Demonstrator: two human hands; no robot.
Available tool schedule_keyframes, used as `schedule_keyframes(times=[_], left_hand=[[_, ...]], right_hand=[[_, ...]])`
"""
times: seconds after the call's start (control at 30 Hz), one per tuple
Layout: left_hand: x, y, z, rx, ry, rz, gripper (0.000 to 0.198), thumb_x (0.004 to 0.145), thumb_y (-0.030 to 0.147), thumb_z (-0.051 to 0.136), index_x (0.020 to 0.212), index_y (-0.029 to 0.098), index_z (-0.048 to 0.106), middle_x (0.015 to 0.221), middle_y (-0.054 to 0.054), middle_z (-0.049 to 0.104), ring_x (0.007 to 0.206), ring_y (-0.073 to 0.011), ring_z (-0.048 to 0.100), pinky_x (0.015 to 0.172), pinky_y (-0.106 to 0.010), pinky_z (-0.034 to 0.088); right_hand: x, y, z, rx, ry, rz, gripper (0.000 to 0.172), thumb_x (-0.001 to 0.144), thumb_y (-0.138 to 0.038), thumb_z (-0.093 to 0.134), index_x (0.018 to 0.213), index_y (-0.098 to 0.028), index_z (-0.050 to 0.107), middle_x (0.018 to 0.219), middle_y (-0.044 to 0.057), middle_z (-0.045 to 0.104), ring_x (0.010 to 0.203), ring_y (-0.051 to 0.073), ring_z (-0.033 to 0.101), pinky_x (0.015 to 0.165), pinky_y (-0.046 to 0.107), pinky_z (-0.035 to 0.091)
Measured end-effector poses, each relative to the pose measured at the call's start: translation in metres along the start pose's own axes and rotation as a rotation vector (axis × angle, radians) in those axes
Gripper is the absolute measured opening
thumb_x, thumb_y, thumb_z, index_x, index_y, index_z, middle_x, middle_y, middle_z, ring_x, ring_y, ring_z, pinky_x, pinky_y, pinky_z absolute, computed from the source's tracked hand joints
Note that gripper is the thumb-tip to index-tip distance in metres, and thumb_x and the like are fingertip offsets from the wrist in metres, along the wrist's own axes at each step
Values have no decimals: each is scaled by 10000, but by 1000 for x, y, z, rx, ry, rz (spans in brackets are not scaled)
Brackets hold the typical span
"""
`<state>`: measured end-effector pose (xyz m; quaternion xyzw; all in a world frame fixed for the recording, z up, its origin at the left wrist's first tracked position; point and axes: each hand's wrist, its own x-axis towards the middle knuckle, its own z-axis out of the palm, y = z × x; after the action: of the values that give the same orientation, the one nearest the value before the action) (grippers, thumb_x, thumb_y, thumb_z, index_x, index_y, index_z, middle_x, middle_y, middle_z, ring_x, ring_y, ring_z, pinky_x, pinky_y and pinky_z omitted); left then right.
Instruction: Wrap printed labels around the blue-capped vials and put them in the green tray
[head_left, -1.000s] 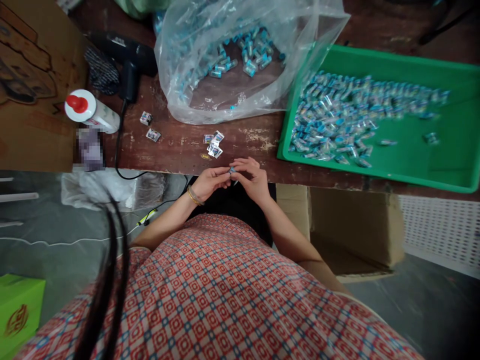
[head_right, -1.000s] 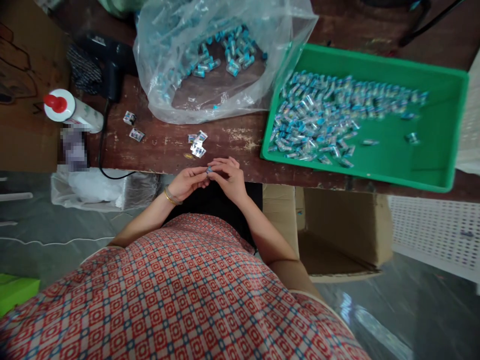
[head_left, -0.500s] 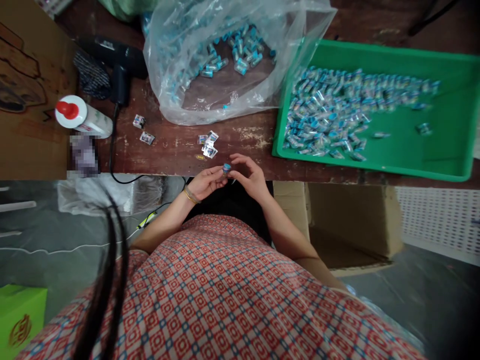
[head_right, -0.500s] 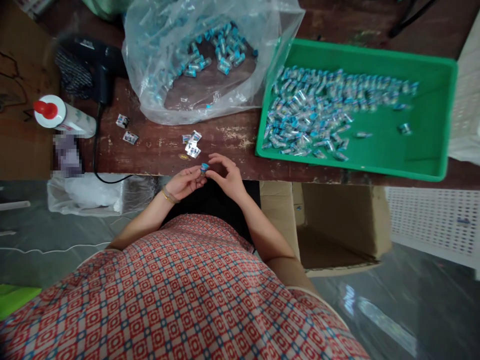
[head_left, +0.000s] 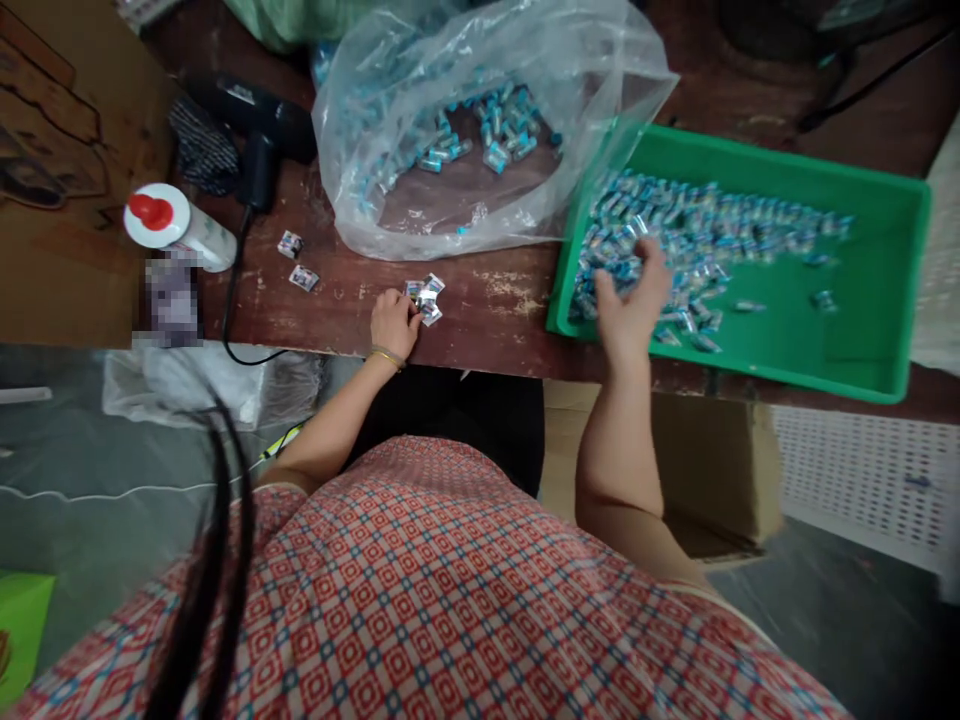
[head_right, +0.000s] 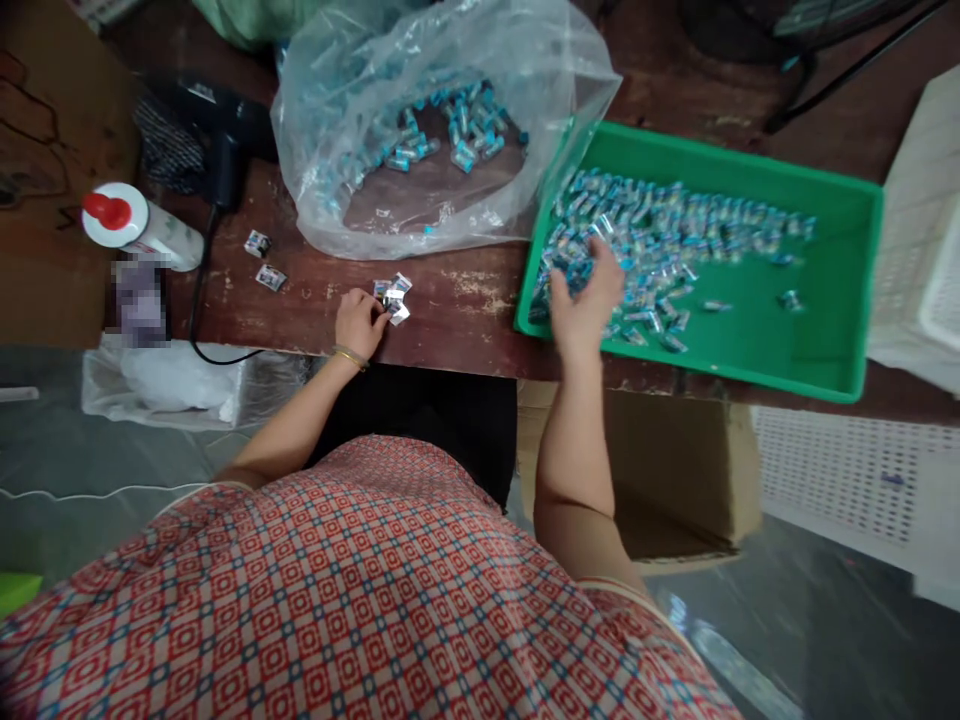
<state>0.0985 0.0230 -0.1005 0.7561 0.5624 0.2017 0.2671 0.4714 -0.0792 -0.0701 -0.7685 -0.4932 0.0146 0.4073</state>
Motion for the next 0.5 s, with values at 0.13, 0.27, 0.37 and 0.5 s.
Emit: schedule_keyframes(times=[0.13, 0.27, 0.37, 0.5], left_hand=[[5, -2, 4, -64, -25, -18, 118, 854, 215, 770, 764, 208, 693, 923, -85, 653, 1013, -280, 567, 994, -436, 444], [6, -7, -3, -156, -63, -20, 90, 877, 217, 729, 789, 207, 747, 902, -88, 716, 956, -262, 602, 961, -406, 447], [5, -12, -9, -265, -59, -58, 124, 895, 232, 690, 818, 199, 781, 903, -85, 746, 924, -239, 634, 926, -366, 449], [5, -12, -13, -518, -48, -226, 128, 794, 296, 776, 755, 175, 760, 752, -32, 706, 735, -175, 591, 769, -300, 432]], right_hand=[[-44, -81, 63, 224, -266, -142, 367, 963, -358, 645, 1321, -275, 660, 1370, 103, 708, 1313, 318, 632, 1170, 570, 443], [-71, -130, 115, 273, -517, -190, 253, 956, -308, 648, 1194, -272, 727, 1316, 99, 749, 1266, 330, 643, 1136, 573, 448], [-70, -137, 133, 270, -537, -147, 286, 965, -306, 637, 1234, -258, 720, 1358, 108, 732, 1268, 335, 624, 1122, 564, 447], [-59, -143, 142, 356, -532, -116, 325, 964, -369, 662, 1274, -280, 705, 1369, 94, 733, 1261, 312, 635, 1128, 527, 452]])
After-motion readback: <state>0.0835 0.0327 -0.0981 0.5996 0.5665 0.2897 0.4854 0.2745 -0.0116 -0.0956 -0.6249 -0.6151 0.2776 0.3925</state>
